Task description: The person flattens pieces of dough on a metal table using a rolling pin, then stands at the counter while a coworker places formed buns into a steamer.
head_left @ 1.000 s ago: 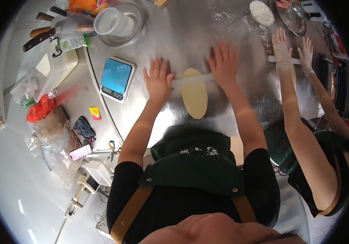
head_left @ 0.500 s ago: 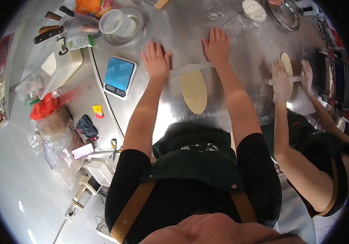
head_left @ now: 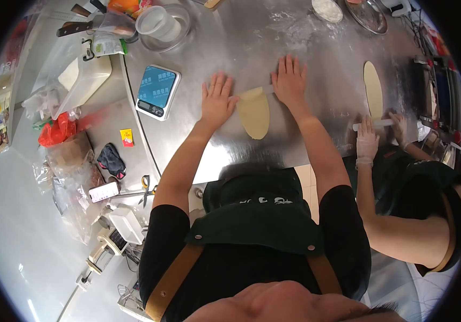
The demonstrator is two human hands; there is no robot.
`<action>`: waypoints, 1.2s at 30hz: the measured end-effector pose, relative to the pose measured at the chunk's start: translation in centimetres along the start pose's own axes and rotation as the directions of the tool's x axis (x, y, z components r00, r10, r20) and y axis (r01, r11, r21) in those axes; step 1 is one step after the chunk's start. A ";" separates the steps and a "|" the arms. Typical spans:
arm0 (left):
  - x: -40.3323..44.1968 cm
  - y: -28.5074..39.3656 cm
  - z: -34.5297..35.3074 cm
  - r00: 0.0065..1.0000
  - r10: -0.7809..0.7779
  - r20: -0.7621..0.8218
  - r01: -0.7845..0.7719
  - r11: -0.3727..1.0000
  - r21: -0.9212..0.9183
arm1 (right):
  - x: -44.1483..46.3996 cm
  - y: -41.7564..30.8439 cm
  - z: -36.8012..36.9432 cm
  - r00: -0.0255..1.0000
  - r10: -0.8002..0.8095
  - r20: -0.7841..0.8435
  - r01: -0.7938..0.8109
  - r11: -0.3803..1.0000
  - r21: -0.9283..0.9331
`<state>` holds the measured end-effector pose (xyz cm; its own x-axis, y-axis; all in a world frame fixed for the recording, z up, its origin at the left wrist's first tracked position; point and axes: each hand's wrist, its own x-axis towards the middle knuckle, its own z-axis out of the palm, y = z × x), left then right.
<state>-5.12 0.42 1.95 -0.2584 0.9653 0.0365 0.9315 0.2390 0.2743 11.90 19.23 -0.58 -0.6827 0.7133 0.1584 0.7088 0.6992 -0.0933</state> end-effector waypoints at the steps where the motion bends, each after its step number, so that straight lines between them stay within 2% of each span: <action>1: 0.4 0.1 -0.5 0.996 0.090 -0.003 -0.090 0.994 -0.059 | 0.6 -0.1 0.4 0.999 0.039 0.020 -0.039 0.999 0.001; 4: 1.0 0.7 -0.8 0.977 0.206 0.058 -0.204 0.978 -0.047 | 1.8 -0.7 1.7 0.991 0.121 0.058 -0.121 0.993 0.003; 7: 2.9 1.0 0.1 0.996 0.090 -0.007 -0.090 0.993 -0.070 | 3.0 -1.0 2.6 0.988 0.152 0.022 -0.152 0.988 0.011; 11: 5.2 -0.5 1.7 0.990 0.055 -0.127 -0.058 0.998 -0.017 | 5.6 -1.6 3.2 0.972 0.218 -0.085 -0.210 0.973 0.091; 16: 8.0 -3.1 1.8 0.967 0.108 -0.232 -0.097 0.994 0.058 | 8.2 -1.8 3.4 0.947 0.136 -0.291 -0.097 0.985 0.143; 18: 8.7 -3.6 1.9 0.973 0.038 -0.226 -0.030 0.999 0.039 | 8.7 -1.7 3.3 0.937 0.102 -0.334 -0.055 0.988 0.146; 21: 7.6 -2.9 1.9 0.979 -0.010 -0.204 0.013 1.000 0.014 | 7.5 -1.5 2.6 0.948 0.103 -0.302 -0.043 0.979 0.200; 24: 4.9 -0.4 1.7 0.990 -0.056 -0.131 0.058 0.998 0.012 | 3.3 -1.4 2.0 0.975 0.144 -0.171 -0.111 0.975 0.190; 28: 0.7 1.4 2.4 0.998 -0.032 -0.057 0.031 0.999 -0.020 | -0.5 -1.1 0.5 0.997 0.042 -0.065 -0.035 0.993 0.112; 30: 1.5 -0.3 2.4 0.993 -0.095 -0.074 0.091 0.995 -0.050 | -0.4 -0.9 -0.4 1.000 0.014 -0.002 -0.014 0.997 0.071; 31: 2.0 -1.2 2.2 0.988 -0.132 -0.076 0.128 0.990 -0.066 | 0.3 -0.6 -1.0 0.999 -0.016 -0.029 0.018 0.996 0.087; 34: 3.5 -3.2 1.8 0.963 -0.213 -0.165 0.226 0.972 0.065 | 1.6 -0.3 -1.1 0.992 -0.088 -0.090 0.100 0.984 0.145; 36: 2.6 -2.6 2.8 0.970 -0.228 -0.090 0.238 0.963 0.126 | 0.4 0.1 -0.1 0.989 -0.106 -0.107 0.125 0.975 0.186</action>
<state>-7.48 2.63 -1.35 -0.4857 0.8721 0.0594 0.8679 0.4731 0.1513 11.70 19.60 -0.40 -0.7313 0.6257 0.2713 0.5728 0.7795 -0.2537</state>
